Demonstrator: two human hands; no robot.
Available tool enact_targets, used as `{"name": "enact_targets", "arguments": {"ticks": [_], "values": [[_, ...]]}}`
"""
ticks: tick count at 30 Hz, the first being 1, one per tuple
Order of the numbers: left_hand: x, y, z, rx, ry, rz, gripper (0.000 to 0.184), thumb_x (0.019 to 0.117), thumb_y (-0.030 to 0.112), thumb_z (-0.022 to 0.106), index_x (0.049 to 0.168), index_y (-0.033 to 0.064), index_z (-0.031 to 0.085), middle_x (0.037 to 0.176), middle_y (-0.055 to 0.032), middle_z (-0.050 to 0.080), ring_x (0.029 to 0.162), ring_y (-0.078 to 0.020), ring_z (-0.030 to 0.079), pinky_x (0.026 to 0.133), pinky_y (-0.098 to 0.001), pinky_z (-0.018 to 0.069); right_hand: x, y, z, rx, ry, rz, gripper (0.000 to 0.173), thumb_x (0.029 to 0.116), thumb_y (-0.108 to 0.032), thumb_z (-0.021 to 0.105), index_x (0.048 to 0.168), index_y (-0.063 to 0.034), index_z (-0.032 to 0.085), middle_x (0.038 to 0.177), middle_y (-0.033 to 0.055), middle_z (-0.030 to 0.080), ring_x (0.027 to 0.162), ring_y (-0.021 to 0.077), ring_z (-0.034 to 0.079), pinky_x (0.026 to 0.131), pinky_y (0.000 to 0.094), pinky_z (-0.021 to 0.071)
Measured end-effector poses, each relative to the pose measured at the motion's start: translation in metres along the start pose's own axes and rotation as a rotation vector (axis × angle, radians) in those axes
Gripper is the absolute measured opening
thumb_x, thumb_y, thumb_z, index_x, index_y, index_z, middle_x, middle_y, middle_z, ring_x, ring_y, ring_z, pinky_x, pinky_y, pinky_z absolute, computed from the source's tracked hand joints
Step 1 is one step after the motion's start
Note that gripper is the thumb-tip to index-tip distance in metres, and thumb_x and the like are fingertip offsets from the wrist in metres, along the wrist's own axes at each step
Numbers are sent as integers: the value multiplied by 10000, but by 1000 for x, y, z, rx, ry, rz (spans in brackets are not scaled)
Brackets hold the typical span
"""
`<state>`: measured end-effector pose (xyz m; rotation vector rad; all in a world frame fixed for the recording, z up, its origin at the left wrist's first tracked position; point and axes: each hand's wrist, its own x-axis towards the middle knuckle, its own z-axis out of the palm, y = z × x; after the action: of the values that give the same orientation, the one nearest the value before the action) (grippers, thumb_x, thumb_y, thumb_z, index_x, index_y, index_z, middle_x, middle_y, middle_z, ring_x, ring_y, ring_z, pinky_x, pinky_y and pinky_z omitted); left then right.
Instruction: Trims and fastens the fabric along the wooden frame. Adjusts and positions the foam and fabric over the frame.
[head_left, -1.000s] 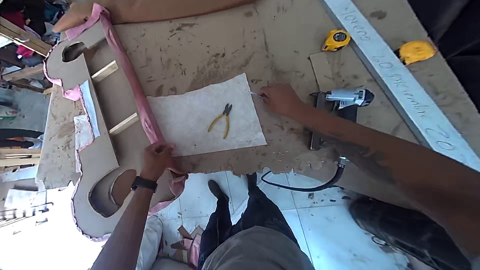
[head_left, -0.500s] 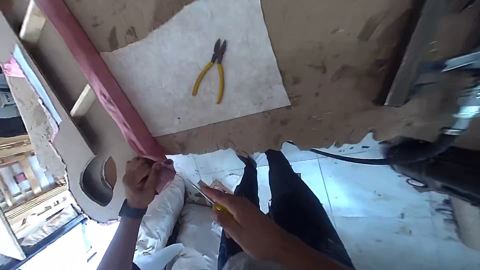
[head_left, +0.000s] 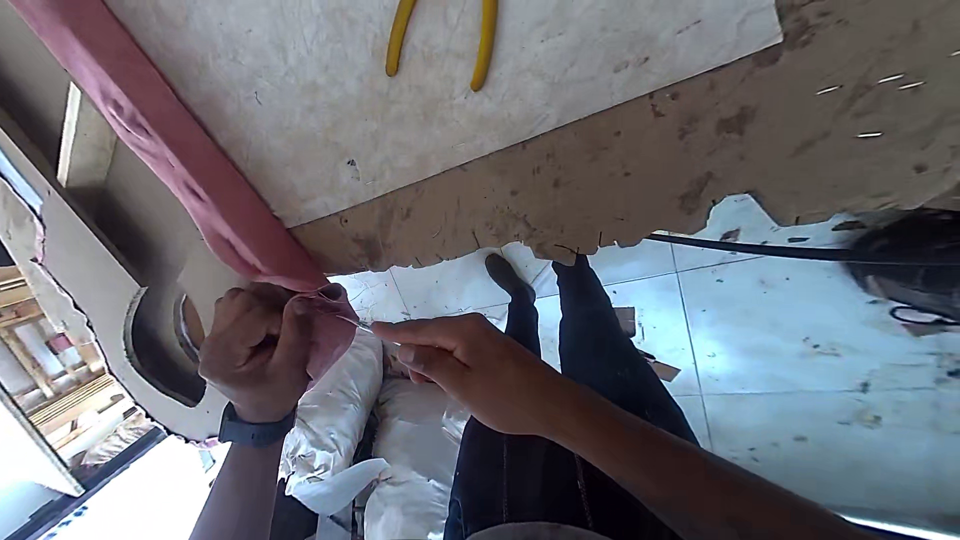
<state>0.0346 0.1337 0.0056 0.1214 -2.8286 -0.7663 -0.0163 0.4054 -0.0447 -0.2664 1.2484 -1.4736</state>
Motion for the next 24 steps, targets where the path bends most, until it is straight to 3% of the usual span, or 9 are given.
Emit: {"name": "enact_targets", "arguments": {"ticks": [8,12,14,16,18,21,24], "values": [[1,0,0,12,6,-27,368,905,202,711,583,130,548,646,9,542,691,-161,558,660,-353,462,9,-45,-32,-342,-118,43,361,1102,-381,451,1424,-382,616,993,-94,704,798,-6,636,700,224,554],[1,-1,0,-6,4,-52,380,902,220,716,577,148,534,635,20,526,673,-154,541,666,-357,449,12,-58,-32,-386,-101,103,356,1097,-425,443,1390,-388,641,961,-119,696,745,-30,611,644,191,523],[0,-2,1,-12,5,-60,378,898,220,713,573,146,536,636,18,530,680,-156,545,671,-359,450,10,-58,-19,-419,-55,111,363,1100,-433,425,1391,-385,637,1020,-139,711,812,-38,640,716,207,555],[-3,-3,2,-16,3,-58,389,911,229,708,576,144,529,637,13,531,693,-162,547,693,-365,449,3,-47,11,-346,86,73,366,1100,-378,440,1396,-323,647,1033,-72,728,825,28,659,745,285,569],[-1,-3,2,-12,7,-40,399,921,226,699,572,139,525,636,8,538,697,-165,555,701,-370,457,-3,-22,48,-136,255,-8,375,1100,-334,455,1416,-262,643,1123,-33,748,923,51,695,835,287,588],[-1,-1,1,-19,23,-12,404,927,193,701,578,130,508,655,3,536,712,-163,555,687,-352,459,5,20,103,366,423,-175,371,1098,-230,483,1426,-143,634,814,38,630,590,104,522,522,278,479],[-1,0,1,-31,39,-1,384,924,159,709,591,123,521,671,6,536,716,-154,553,673,-330,463,31,49,137,557,515,-359,376,1090,-156,485,1440,-95,608,775,46,615,568,97,506,500,266,474]]}}
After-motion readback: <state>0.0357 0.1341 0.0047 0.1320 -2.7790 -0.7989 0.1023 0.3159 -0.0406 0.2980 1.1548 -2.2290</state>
